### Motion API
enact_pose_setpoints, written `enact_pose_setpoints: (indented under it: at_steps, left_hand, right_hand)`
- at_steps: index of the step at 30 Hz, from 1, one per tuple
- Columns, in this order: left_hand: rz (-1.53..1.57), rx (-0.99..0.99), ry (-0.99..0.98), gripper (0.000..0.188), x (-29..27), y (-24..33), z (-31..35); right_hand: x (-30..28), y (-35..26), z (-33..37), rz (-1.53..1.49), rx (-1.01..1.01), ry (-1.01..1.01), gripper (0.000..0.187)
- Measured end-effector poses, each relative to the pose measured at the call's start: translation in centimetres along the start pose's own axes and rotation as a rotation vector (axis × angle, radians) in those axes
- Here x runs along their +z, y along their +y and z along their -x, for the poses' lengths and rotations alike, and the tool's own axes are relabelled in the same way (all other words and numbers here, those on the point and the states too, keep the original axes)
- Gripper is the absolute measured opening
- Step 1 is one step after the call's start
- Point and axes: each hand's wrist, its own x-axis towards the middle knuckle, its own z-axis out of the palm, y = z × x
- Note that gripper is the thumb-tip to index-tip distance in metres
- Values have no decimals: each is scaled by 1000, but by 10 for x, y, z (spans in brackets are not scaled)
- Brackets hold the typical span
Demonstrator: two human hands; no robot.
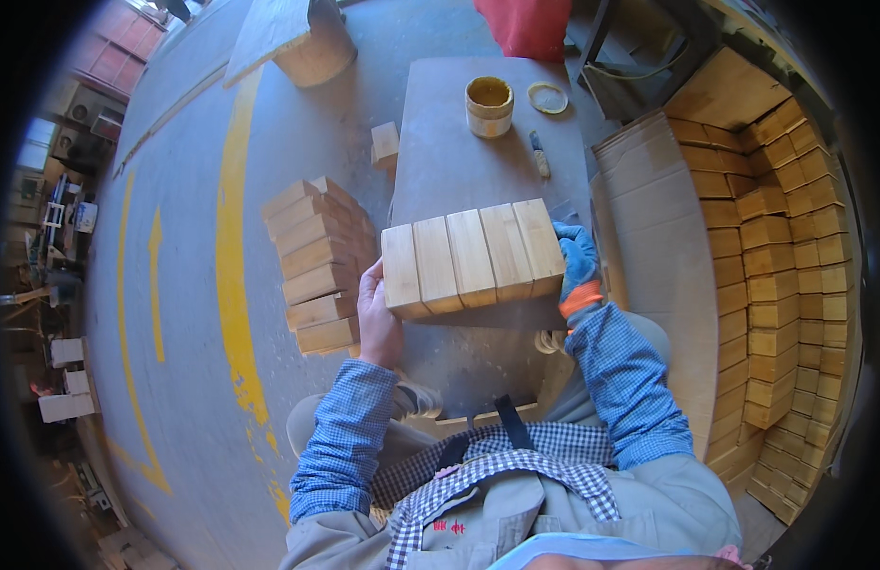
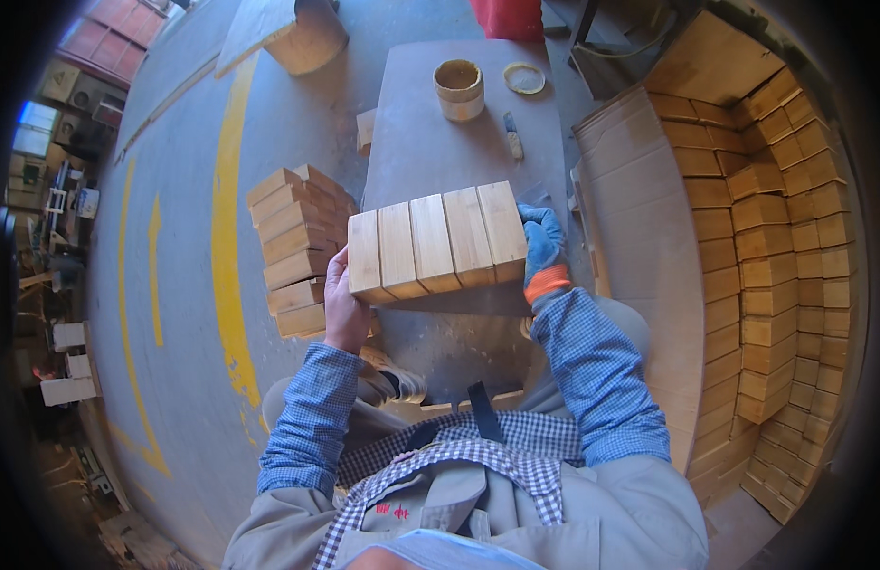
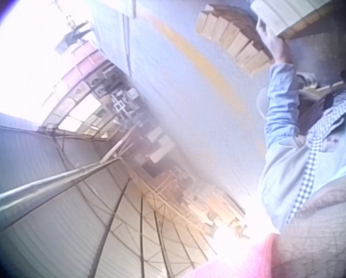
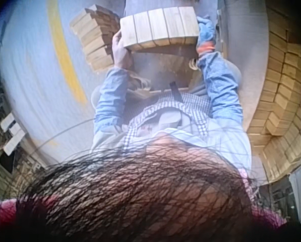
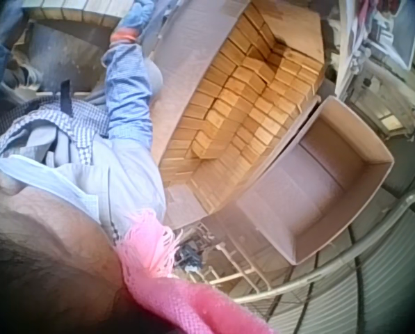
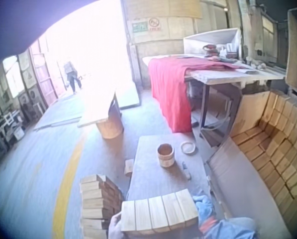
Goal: The person sits on the floor and assembles small wooden blocks by applying glue to their edges and pressing them together. They handle the blocks one at a time, occasionally stacking them and placing them into a nearby box.
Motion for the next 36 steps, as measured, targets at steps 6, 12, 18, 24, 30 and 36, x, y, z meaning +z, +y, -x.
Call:
enact_pose_setpoints:
  at_steps: [6,12,18,24,30,36]
  left_hand:
    - [-83,7,35,37,-4,-8,3]
    - [-529,234,44,61,-3,5,14]
    - [-1323,635,-173,128,21,24,43]
    - [-1407,500,-207,125,37,30,43]
    - [-1257,567,-252,116,43,36,43]
    - [-518,393,-188,87,55,43,33]
  right_hand:
    - [-12,27,-1,134,-152,1,29]
    - [-7,2,-1,569,-370,33,26]
    - [37,-71,34,1244,-838,-507,110]
    - [85,-92,27,1625,-629,-916,129]
    - [95,-81,7,1575,-695,-951,133]
    - [98,-132,0,1344,-865,-914,126]
